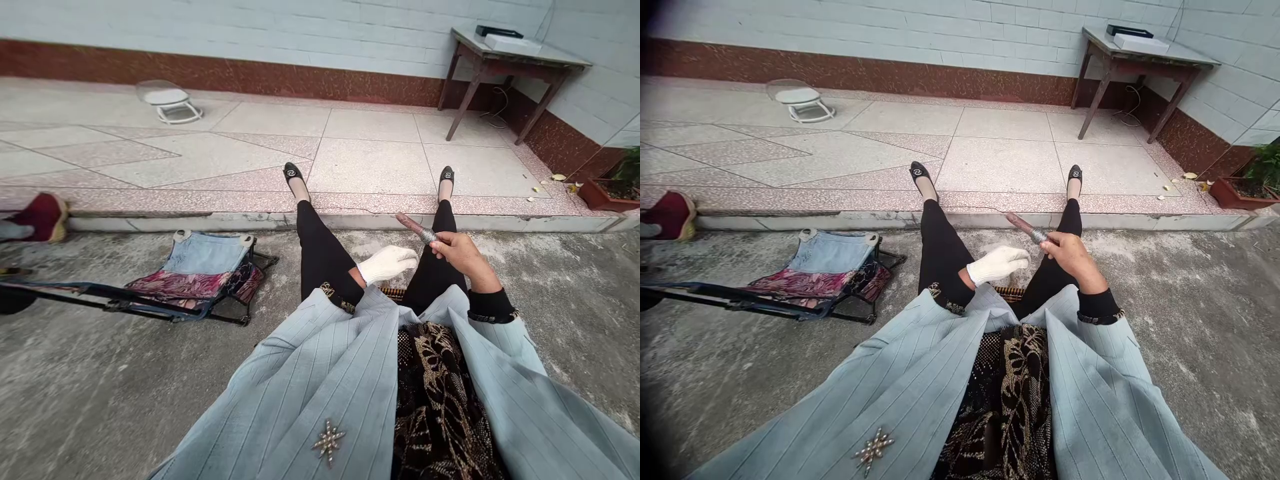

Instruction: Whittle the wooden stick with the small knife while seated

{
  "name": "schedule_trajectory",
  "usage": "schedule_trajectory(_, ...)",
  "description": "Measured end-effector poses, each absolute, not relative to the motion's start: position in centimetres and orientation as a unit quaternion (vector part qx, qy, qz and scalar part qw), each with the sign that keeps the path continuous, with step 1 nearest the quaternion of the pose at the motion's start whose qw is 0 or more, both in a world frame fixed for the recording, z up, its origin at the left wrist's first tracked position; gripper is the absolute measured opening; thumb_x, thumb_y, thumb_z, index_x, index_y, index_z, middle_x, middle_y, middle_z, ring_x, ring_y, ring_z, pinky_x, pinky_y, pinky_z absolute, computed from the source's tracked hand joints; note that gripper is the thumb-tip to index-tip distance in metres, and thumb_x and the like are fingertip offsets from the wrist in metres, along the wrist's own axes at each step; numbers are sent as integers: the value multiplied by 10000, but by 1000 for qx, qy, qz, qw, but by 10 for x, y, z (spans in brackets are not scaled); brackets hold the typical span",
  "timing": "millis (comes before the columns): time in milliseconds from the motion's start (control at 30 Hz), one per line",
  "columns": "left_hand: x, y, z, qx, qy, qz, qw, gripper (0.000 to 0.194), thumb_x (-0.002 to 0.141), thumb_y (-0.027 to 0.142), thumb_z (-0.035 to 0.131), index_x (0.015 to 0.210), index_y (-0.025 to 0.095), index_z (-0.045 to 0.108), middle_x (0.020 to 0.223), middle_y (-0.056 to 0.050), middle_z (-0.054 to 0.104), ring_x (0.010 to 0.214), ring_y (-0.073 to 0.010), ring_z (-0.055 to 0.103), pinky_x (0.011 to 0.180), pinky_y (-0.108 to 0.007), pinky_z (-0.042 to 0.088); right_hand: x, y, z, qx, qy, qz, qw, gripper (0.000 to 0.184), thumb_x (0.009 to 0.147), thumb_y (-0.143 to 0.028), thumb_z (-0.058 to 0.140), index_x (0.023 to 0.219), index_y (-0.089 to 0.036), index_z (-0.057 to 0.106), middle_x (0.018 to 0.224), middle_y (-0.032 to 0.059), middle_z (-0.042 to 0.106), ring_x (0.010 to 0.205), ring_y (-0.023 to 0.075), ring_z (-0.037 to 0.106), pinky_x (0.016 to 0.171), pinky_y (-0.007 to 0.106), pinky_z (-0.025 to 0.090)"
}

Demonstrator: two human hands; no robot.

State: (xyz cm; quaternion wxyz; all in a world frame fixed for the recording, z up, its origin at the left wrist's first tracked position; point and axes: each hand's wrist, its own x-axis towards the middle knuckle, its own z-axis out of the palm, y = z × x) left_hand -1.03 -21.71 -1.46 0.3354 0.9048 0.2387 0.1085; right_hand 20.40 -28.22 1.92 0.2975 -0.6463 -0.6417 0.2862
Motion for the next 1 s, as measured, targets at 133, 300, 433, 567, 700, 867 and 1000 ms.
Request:
schedule_trajectory(133,-7,-220,-17,922,257,92,274,317,955,398,400,971,206,652,790,-8,667,734,-163,608,666,-256,387,201,-281,22,-665,-654,242,267,255,878,-390,527,802,-180,648,627,21,634,627,178,596,605,276,385)
schedule_trajectory(300,-4,-228,-10,955,276,37,103,370,975,422,363,975,194,654,770,-78,679,706,-209,633,623,-286,367,203,-281,22,-733,-654,102,157,250,906,-381,520,899,-187,677,792,105,696,729,226,616,607,296,337)
schedule_trajectory(433,-9,-223,7,968,247,36,37,332,963,392,407,963,183,664,796,-100,686,710,-215,643,617,-289,363,203,-284,22,-725,-680,107,33,219,892,-359,570,830,-186,689,838,131,705,761,229,621,612,299,323)
schedule_trajectory(567,-14,-204,20,970,205,88,100,268,936,360,473,949,194,683,906,-65,705,834,-199,647,699,-278,403,201,-292,34,-631,-727,270,14,188,873,-290,580,733,-187,652,694,48,657,628,158,568,575,270,331)
schedule_trajectory(700,-9,-194,12,917,157,139,339,234,919,289,478,945,170,678,949,-24,705,889,-152,636,817,-249,445,201,-302,48,-462,-752,467,56,178,869,-330,583,794,-186,655,667,-9,591,603,123,527,566,243,361)
schedule_trajectory(867,1,-207,-14,831,214,169,484,321,950,346,435,1026,129,658,861,-52,684,745,-141,602,707,-257,470,204,-304,47,-480,-675,493,265,251,857,-410,599,830,-163,636,699,-5,567,619,115,513,568,235,391)
schedule_trajectory(1000,0,-225,-23,831,176,111,516,403,983,405,360,1043,153,669,723,-10,624,605,-106,524,596,-227,421,209,-299,41,-503,-615,467,388,281,850,-435,611,784,-162,598,689,1,562,576,100,482,526,231,363)
